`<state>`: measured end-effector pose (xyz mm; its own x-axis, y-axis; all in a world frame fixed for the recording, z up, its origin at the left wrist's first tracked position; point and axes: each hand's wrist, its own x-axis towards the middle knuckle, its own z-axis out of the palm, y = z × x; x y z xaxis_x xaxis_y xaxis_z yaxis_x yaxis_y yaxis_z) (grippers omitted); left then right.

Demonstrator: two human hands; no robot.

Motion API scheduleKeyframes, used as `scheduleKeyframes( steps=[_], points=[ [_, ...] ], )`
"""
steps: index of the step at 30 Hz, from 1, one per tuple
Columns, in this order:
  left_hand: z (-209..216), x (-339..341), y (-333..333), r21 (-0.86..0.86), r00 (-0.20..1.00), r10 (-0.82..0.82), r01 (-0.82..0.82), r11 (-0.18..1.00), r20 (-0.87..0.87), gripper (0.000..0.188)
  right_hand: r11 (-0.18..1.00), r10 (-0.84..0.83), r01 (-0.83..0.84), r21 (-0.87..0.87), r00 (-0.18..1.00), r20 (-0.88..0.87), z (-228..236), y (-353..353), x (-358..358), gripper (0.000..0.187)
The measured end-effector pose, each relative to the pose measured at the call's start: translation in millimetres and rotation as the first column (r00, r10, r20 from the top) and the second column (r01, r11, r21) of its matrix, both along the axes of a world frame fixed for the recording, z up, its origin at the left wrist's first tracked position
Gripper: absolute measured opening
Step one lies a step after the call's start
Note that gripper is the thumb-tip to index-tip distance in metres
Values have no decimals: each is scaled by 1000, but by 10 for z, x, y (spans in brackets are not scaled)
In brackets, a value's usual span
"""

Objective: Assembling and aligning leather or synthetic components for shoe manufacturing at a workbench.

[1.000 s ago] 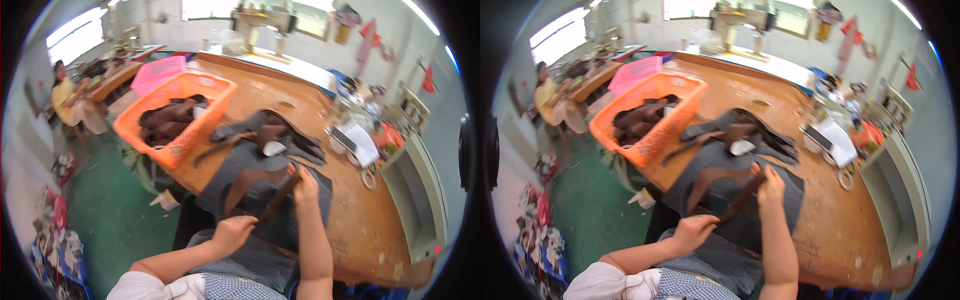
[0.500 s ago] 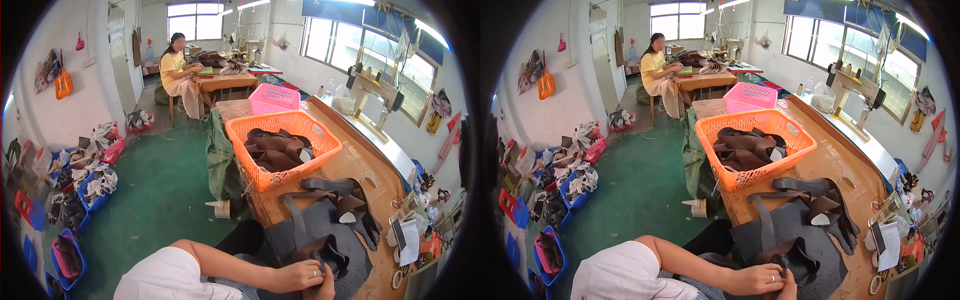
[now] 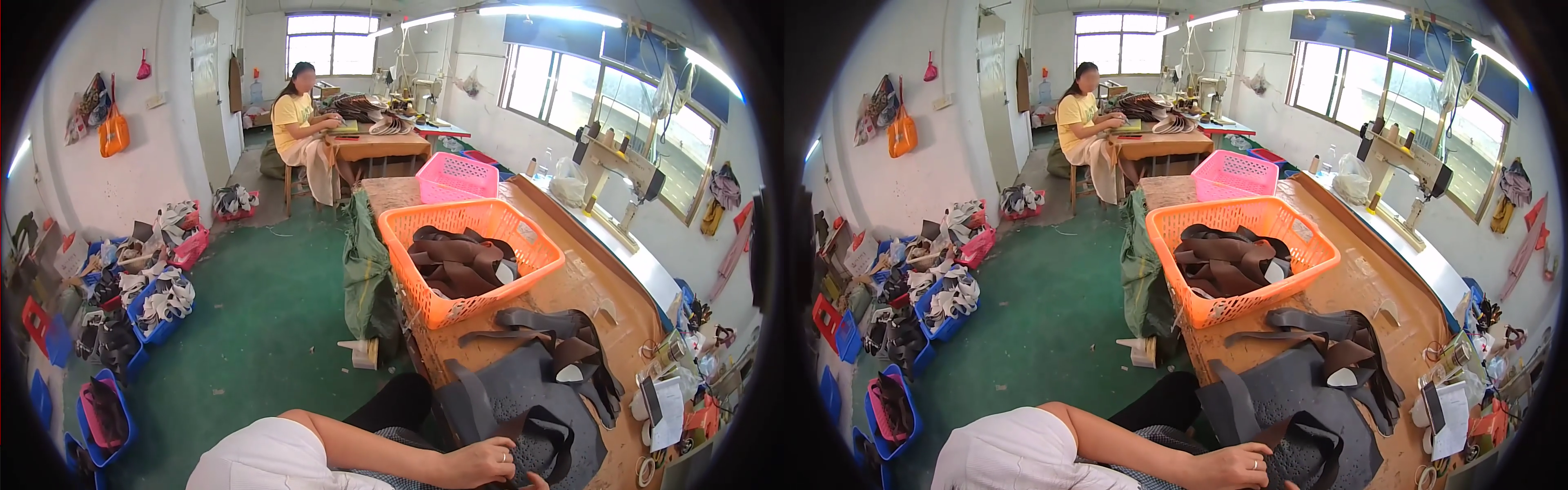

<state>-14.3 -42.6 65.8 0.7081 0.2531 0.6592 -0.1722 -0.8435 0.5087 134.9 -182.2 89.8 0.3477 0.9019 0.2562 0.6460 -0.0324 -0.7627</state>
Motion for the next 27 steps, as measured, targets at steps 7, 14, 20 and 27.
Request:
scheduleKeyframes(
  steps=[7, 14, 20, 27],
  points=[
    [163, 103, -200, 94, 965, 55, -82, 992, 258, 7, 994, -46, 34, 100, 992, 116, -85, 113, -237, 54],
    [-175, -127, -168, -551, 974, 170, -226, 803, -151, 17, 955, -225, 220, 198, 974, 3, -75, 17, -143, 22],
    [-332, -57, 32, -925, 963, -228, 215, 312, 146, 38, 969, -75, 98, 225, 991, -111, -137, 24, -226, 15],
    [-61, -199, 302, -984, 992, -126, 16, 176, -6, 37, 990, 0, 36, 136, 966, -257, -139, 214, -169, 32]
  ],
)
